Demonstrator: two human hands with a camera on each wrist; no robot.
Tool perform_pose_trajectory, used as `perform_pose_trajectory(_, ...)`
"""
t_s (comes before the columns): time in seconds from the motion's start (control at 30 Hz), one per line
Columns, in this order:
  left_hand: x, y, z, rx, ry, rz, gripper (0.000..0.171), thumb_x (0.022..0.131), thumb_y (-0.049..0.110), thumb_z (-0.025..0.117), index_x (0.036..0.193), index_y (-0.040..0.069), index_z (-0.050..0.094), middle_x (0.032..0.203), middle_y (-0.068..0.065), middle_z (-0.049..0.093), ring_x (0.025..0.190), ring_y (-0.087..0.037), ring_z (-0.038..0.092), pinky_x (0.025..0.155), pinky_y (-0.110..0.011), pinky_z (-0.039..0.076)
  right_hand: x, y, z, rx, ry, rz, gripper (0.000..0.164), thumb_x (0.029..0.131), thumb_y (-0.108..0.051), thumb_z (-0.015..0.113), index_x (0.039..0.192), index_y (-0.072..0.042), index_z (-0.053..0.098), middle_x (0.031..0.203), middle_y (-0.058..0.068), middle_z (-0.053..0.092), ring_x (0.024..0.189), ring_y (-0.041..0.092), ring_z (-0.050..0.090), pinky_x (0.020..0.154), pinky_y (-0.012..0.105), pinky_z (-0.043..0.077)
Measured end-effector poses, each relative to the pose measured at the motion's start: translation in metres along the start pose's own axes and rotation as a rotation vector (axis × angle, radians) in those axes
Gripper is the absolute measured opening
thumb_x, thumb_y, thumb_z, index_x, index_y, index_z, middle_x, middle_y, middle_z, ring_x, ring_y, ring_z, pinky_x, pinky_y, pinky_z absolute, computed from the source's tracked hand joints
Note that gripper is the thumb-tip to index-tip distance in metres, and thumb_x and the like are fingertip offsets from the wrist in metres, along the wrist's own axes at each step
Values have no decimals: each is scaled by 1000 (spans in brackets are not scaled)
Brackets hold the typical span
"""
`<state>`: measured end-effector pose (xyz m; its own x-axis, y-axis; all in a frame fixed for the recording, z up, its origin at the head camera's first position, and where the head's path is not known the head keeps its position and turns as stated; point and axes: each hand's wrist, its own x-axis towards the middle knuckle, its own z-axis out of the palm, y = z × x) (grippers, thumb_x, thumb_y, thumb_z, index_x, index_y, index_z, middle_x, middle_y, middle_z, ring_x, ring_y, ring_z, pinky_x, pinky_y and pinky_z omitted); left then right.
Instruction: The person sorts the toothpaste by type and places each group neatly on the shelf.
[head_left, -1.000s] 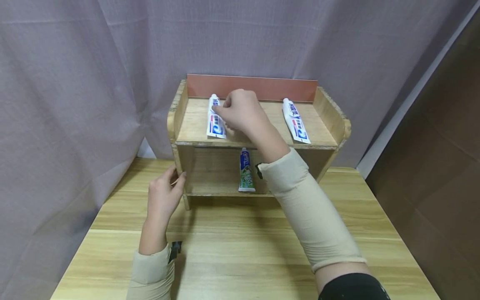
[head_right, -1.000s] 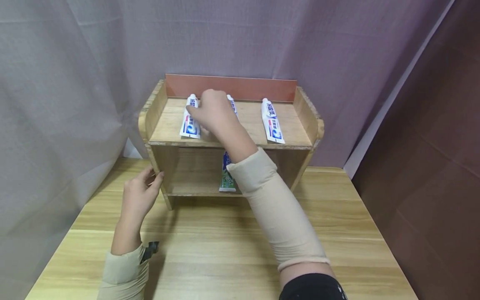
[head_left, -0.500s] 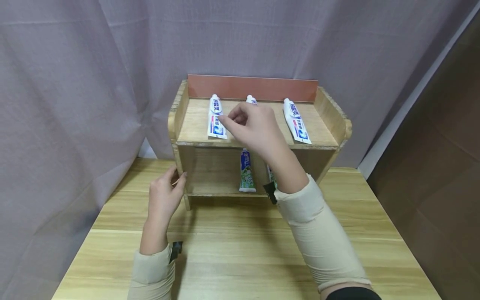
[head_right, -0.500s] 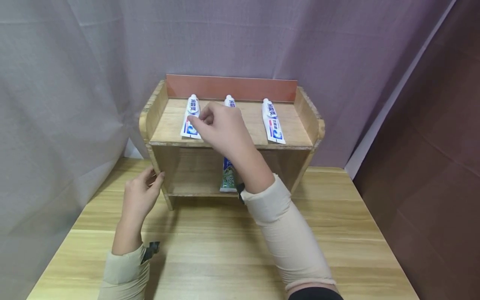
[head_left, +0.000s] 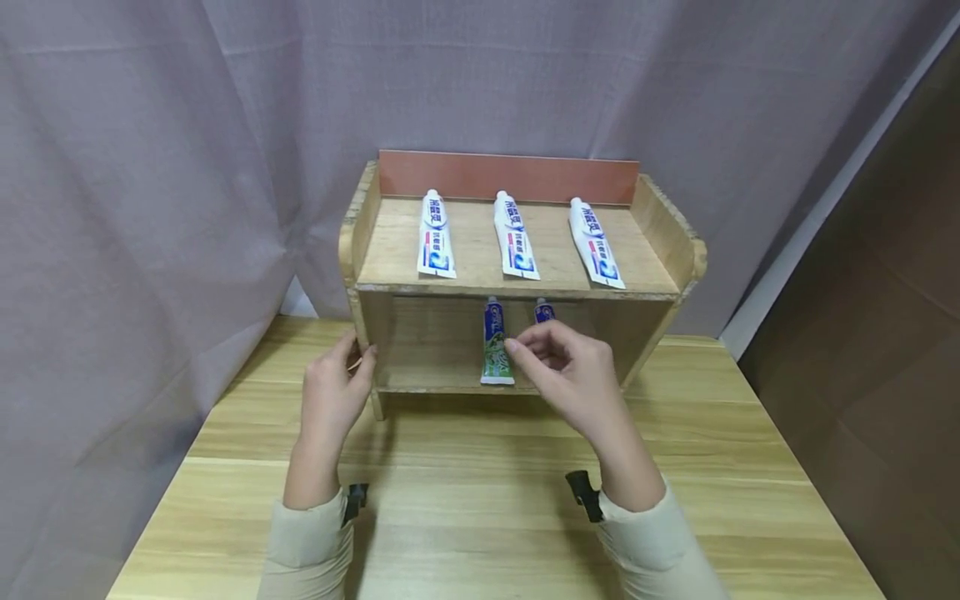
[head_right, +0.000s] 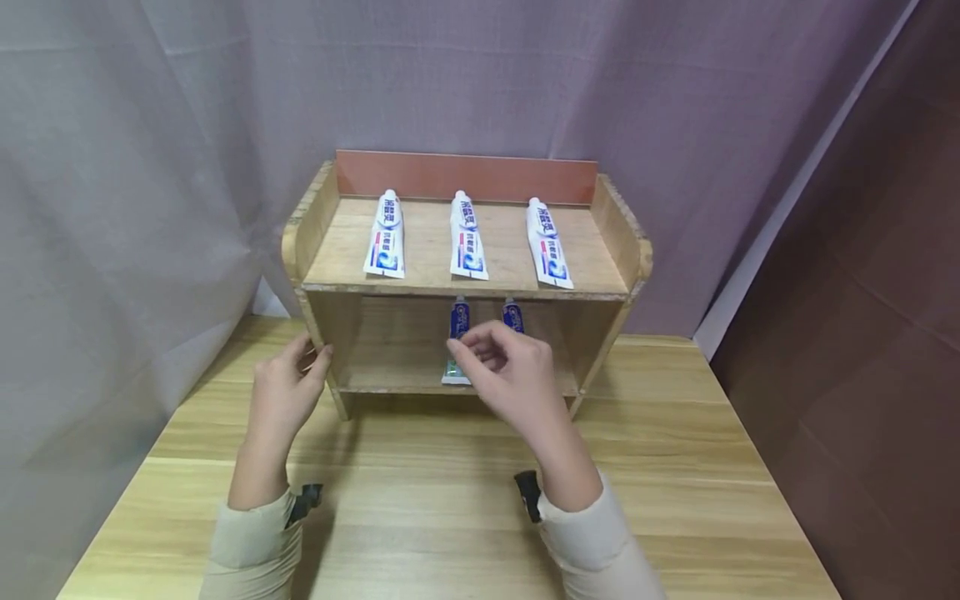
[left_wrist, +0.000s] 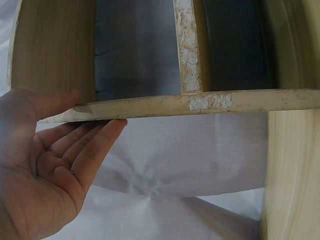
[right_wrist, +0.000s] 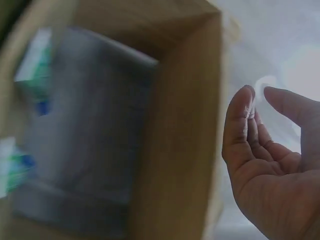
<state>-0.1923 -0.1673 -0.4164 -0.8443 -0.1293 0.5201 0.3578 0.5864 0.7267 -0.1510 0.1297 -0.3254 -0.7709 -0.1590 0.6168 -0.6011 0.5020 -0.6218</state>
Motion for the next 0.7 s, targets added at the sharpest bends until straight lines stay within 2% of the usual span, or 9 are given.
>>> perform_pose_trajectory(0.13,-1,-1,-1,20,-17,25,33,99,15,63,127,-2,64,116,-25,69,102,-39,71,78,-37,64,-33,35,3,-36,62,-29,5,89,-11,78,89,-11,73,77,-7,71,62,8,63,53,18,57)
perform_pose_trajectory(0.23,-3,-3,-2,42,-43,47,37,100,15,62,133,-1,59,121,-27,67,106,-41,69,79,-40,64,-52,59,6,-75,107,-81,6,87,-5,78,88,-8,73,77,-3,71,61,9,63,52,15,55)
perform_pose_trajectory(0.3,-6,-4,-3,46,-65,51,40,100,15,62,137,0,56,125,-27,65,110,-42,67,81,-41,63,-62,70,7,-95,132,-87,6,86,-4,78,87,-7,73,76,0,72,61,9,63,52,13,55)
perform_pose_trajectory(0.5,-17,-6,-6,64,-112,46,51,99,16,65,145,1,49,131,-26,61,116,-42,63,84,-44,62,-82,89,6,-109,170,-49,7,84,-1,78,85,-5,72,75,1,71,62,10,64,55,11,56)
perform_pose_trajectory(0.7,-25,-9,-12,90,-138,40,55,99,19,64,147,0,46,133,-26,60,115,-42,64,85,-43,62,-89,99,7,-111,160,-44,12,81,2,81,87,-4,72,78,2,73,63,11,65,56,12,56)
